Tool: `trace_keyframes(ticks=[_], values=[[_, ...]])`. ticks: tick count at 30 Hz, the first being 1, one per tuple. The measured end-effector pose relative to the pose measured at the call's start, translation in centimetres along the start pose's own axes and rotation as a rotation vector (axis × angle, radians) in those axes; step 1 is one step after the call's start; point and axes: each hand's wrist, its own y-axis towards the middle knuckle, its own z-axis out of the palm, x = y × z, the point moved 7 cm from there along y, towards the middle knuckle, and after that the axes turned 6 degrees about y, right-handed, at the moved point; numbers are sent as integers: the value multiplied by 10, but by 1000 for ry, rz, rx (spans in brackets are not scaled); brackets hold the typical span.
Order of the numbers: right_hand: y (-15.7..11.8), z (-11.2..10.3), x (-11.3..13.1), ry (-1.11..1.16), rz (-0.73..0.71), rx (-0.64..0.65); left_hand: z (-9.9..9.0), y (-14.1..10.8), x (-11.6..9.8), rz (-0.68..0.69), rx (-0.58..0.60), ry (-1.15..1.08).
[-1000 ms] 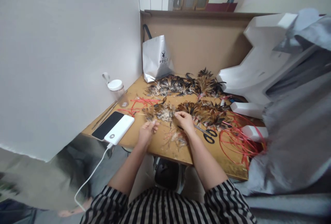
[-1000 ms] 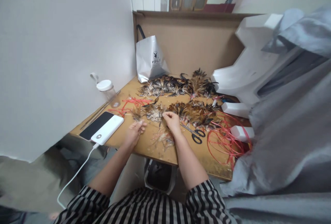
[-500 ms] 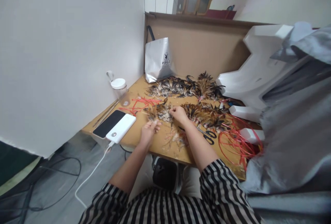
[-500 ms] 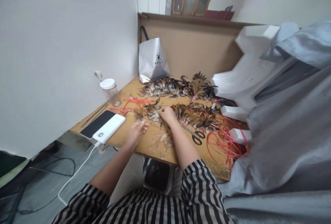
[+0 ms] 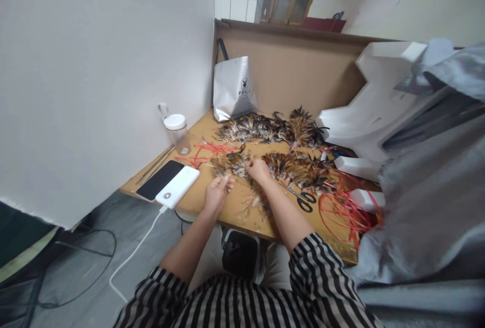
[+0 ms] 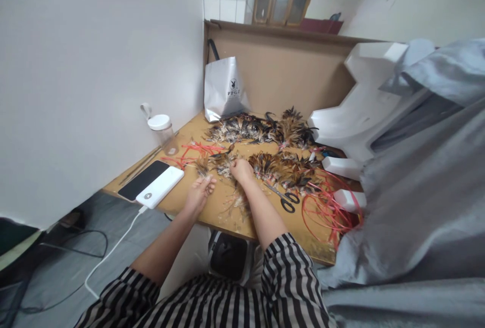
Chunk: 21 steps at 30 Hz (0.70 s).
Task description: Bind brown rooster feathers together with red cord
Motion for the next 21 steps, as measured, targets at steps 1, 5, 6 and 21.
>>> trace_keyframes(ticks=[1,5,6,21], values=[[0,1,-4,65,-6,1,0,0,0,1,1,6],[1,-2,-14,284,-40,-12,1,1,1,4,7,22],[1,-4,-14,290,-40,-21,1,1,1,4,7,24],[-6,1,-17,636,56,15,2,3,2,17,26,53]])
